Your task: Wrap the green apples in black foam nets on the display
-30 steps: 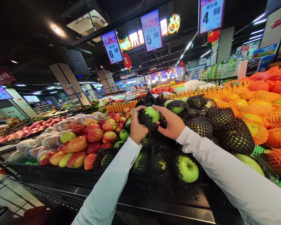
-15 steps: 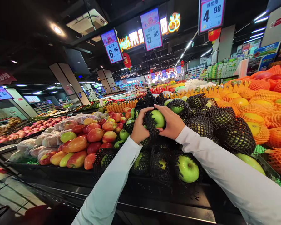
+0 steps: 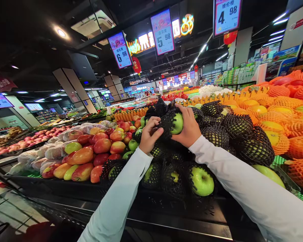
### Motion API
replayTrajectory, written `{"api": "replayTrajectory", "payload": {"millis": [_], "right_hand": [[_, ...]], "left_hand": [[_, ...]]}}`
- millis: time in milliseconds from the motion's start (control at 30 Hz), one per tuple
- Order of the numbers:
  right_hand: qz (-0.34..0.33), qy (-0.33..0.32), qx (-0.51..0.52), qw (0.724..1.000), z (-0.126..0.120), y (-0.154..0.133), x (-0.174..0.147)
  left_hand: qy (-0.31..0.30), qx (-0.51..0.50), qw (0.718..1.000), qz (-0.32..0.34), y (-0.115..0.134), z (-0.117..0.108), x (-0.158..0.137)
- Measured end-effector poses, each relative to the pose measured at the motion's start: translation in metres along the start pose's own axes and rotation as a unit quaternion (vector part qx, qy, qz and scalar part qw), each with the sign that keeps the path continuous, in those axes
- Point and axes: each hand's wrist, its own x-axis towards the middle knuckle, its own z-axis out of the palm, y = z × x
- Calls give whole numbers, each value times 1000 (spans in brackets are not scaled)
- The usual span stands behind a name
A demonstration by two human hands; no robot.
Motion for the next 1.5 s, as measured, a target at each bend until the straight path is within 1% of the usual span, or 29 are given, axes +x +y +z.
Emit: {"api": "replayTrajectory", "payload": {"millis": [67,200,267,333,400,467,500,567,600,633,700,800,867,933,1000,1100,1200,1267,1333,1433,1500], "right_hand": [[10,-10,4,1000,0,-1,0],[13,-31,15,999,0,-4,0],[0,-31,19,999,-1,-6,0],[-17,-25,25,999,-2,-6,1],[-27,-18,33,999,-1,-6,1],[-26,-16,36,999,0,-4,-1],[-23,-16,34,999,1,-3,-1],[-22,-14,26,999,3,0,-3],[-23,-10,21,999,4,1,-4],[-23,-6,16,1000,4,2,-5],[-22,4,7,1000,5,4,-6],[-22,6,8,1000,4,4,-6],[-33,-13,22,999,5,2,-6],[-49,-39,40,997,6,-1,-6],[-62,-63,57,994,7,-2,-6],[-72,-97,86,989,7,-2,-5],[-76,-106,124,984,2,-2,-2],[-72,-79,137,985,-3,-4,1],[-65,-34,131,989,-7,-6,3],[-45,31,93,994,-10,-9,5],[-11,64,58,996,-11,-9,5]], "left_hand": [[-7,-24,999,-33,1,1,0],[21,-112,987,-114,-2,3,2],[38,-112,985,-128,-4,5,5],[68,-96,985,-125,-6,6,7],[114,-78,985,-106,-5,6,7],[152,-52,985,-57,-3,5,7],[158,-35,987,-20,-1,5,6],[130,-2,990,50,2,3,4],[102,8,992,68,4,2,3],[70,12,995,71,5,2,1],[15,13,999,41,6,1,0],[-37,13,999,-8,6,1,0],[-68,17,997,-19,6,1,0],[-86,32,996,-23,6,1,0],[-76,63,995,-24,6,3,0],[-37,116,993,2,5,5,-1],[-1,142,989,31,3,6,-1],[23,143,989,36,0,5,-1],[36,136,989,40,-1,5,-1],[32,130,989,54,-1,4,-1],[21,135,989,61,2,3,-1]]}}
